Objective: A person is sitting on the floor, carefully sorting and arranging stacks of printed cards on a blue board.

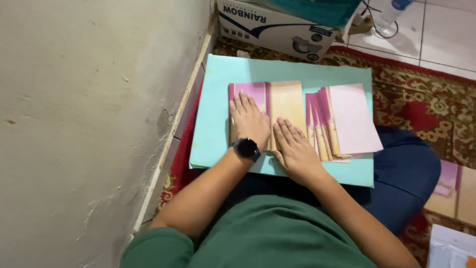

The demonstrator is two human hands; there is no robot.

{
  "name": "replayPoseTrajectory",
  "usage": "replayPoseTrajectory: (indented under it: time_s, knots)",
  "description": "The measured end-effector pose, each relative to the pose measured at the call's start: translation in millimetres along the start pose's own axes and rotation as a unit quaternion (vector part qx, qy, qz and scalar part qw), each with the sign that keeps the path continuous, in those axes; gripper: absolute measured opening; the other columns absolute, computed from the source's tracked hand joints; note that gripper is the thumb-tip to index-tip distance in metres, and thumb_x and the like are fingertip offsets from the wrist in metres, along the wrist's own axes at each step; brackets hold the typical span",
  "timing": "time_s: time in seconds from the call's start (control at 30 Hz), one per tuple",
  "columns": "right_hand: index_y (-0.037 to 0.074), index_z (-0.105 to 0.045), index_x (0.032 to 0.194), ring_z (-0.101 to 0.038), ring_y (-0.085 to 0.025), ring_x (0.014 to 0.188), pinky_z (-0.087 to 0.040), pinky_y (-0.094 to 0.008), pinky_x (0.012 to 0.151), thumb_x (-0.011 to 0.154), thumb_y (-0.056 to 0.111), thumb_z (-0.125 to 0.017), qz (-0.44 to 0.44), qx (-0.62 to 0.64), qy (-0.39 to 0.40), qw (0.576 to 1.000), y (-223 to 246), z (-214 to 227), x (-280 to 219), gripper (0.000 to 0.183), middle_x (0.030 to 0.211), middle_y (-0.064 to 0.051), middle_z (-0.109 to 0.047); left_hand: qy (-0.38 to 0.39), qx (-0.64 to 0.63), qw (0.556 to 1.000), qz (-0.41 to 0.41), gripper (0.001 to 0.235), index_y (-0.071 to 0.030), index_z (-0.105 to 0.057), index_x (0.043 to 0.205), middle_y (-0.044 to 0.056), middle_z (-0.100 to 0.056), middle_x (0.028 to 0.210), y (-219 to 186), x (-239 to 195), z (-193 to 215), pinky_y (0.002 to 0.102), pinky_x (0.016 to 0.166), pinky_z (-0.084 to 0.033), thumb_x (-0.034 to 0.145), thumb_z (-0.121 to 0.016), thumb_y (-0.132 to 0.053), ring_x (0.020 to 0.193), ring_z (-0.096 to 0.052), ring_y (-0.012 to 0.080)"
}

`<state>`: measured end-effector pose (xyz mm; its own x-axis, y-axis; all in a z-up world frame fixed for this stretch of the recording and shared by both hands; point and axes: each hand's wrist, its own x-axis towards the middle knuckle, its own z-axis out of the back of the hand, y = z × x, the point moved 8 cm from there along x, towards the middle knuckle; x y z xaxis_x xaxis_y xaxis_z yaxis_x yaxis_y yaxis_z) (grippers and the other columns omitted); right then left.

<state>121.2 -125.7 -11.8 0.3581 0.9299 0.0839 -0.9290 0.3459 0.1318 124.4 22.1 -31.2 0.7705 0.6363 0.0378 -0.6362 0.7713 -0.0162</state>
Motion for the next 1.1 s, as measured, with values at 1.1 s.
replayPoseTrajectory:
  time_s: [1.1]
  knots:
    - [0.022,-0.059,0.144,-0.046,-0.027,0.145,-0.033,-0.047,0.121,0.097,0.02,-0.058,-0.141,0.34,0.079,0.926,-52.3,40.7,-11.5,0.047,0.149,-0.005,-0.058,-0.078,-0.103,0.975,-0.183,0.068,-0.017,-0.034,0.158,0.015,-0.035,0.16,-13.1,-17.6,4.4,0.06,0.116,-0.02,0.094,-0.041,-0.037,0.147,-0.033,0.0374]
